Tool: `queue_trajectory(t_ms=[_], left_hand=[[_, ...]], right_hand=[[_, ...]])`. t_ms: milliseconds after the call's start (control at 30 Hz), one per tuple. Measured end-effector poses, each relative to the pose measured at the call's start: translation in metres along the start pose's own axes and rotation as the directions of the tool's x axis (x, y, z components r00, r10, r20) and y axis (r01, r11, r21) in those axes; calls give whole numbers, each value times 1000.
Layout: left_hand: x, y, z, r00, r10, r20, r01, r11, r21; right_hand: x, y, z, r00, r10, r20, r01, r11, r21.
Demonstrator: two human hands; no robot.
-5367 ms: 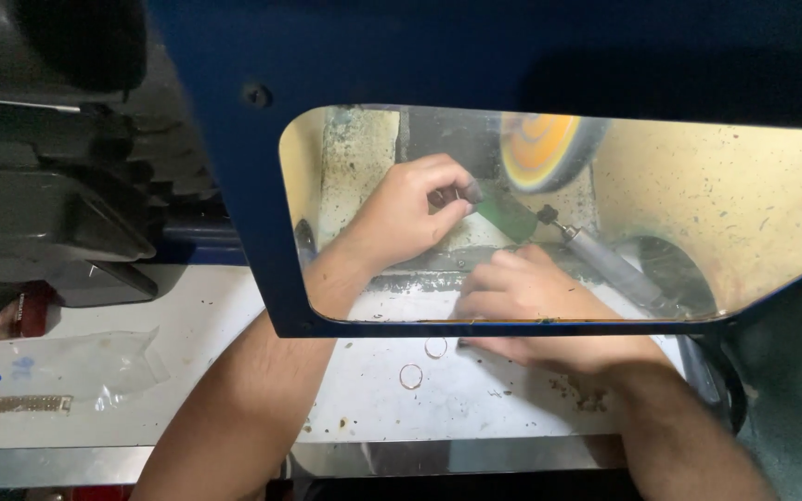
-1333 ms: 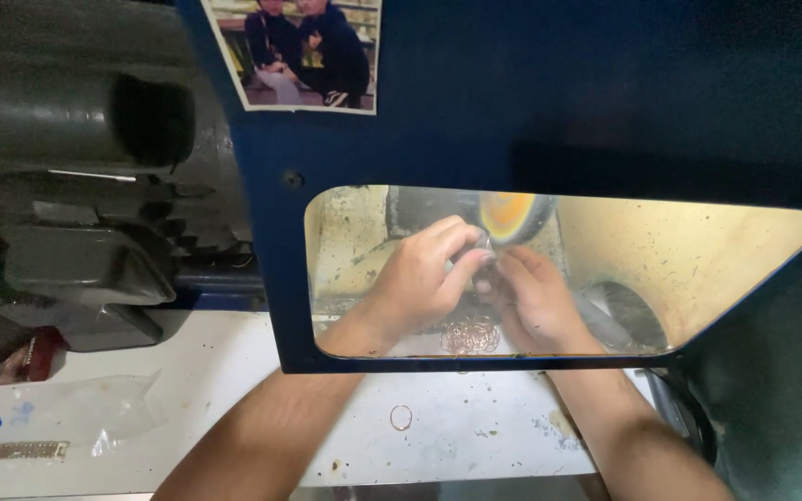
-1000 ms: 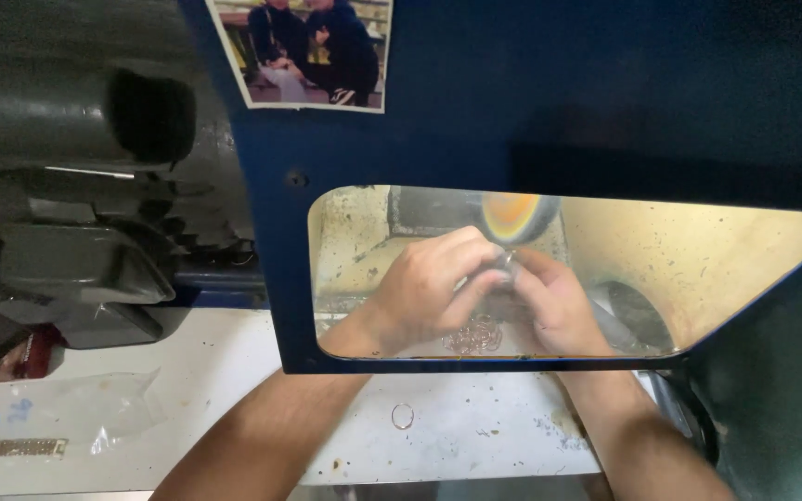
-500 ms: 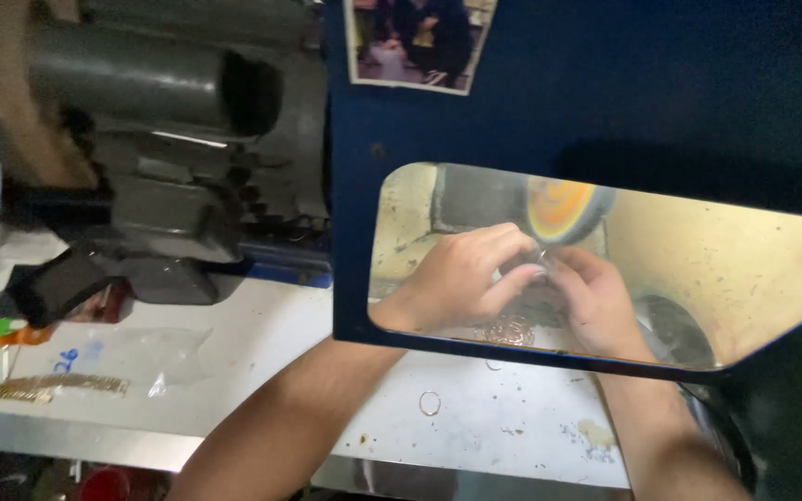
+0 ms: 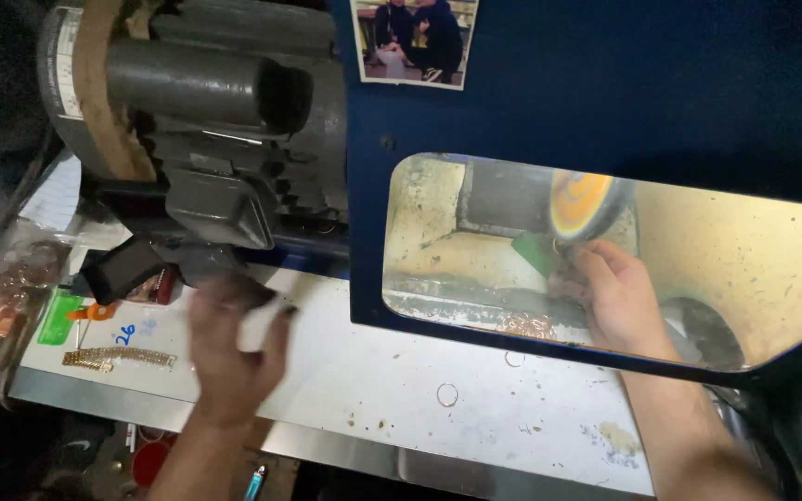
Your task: Polishing small metal rings using a bench-mounted polishing wheel.
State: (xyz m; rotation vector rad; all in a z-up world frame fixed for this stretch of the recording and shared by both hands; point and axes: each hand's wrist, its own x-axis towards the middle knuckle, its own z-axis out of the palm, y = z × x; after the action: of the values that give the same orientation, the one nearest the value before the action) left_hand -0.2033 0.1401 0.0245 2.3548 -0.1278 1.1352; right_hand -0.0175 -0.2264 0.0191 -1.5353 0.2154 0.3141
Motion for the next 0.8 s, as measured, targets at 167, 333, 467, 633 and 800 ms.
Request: queue_trajectory(t_ms=[167,333,467,633,800], left_hand=[[38,-1,-19,959,-232,-164,230,973,-32],[37,-11,-16,936,-336,-104,324,939,-111],[42,-6,-16,864,-498,-68,479,857,-190],[38,-12,-13,864,-498,-69,482,860,-165],[38,-15,-11,912,-397,-102,376,909,-179]], right_hand=[[-5,1,2,998,5,63,-2,999,-42],[-10,-7,1,999,0,53,7,991,-137],[-12,-11,2,997,7,81,9,981,-193],[-15,-16,4,996,11,88,10,972,-234],[-20,-24,8,998,20,58,-3,960,-279]])
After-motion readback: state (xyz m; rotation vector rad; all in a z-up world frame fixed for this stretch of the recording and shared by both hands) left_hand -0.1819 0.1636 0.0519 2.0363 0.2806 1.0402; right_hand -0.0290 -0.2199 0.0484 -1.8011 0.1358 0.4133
